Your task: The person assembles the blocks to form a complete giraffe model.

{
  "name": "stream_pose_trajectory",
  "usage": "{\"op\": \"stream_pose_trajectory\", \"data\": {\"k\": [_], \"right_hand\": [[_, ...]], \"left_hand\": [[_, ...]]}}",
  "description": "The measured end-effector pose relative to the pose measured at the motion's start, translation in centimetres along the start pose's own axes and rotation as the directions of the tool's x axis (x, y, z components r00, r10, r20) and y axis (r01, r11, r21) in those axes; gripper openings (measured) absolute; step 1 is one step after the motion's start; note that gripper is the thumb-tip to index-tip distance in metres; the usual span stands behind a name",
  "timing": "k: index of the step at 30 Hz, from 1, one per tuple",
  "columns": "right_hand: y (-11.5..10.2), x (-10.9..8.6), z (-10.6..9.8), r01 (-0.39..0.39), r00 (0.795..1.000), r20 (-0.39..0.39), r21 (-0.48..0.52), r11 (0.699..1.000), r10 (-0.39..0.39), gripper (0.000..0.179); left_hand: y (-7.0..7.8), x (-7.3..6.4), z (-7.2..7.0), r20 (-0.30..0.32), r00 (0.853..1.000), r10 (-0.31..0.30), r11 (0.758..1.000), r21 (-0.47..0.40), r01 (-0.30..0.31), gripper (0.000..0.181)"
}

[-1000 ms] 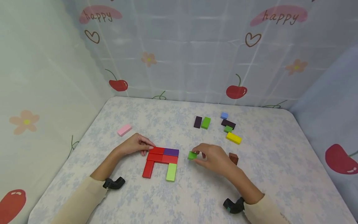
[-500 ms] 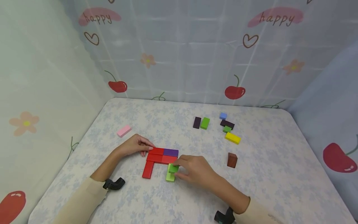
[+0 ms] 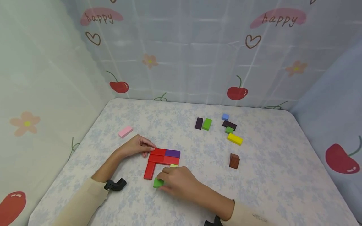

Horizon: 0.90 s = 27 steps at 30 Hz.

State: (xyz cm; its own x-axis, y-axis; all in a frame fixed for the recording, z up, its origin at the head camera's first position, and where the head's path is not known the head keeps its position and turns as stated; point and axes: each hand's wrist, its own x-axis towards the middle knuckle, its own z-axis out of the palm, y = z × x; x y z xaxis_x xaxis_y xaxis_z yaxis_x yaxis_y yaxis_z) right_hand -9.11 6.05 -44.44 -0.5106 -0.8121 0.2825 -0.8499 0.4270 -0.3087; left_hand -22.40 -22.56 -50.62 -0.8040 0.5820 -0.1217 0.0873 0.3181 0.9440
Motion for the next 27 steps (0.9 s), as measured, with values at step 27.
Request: {"op": "stream_pose_trajectory", "data": {"k": [27], "right_hand": [[-0.9,2.4,2.7,-0.105,0.978,0.180,-0.031,0.994,0.108,0.020]], "left_hand": [[-0.2,0.0,0.2,-0.011,1.000,0.016,1.000,0.002,-0.016,0.018]]}}
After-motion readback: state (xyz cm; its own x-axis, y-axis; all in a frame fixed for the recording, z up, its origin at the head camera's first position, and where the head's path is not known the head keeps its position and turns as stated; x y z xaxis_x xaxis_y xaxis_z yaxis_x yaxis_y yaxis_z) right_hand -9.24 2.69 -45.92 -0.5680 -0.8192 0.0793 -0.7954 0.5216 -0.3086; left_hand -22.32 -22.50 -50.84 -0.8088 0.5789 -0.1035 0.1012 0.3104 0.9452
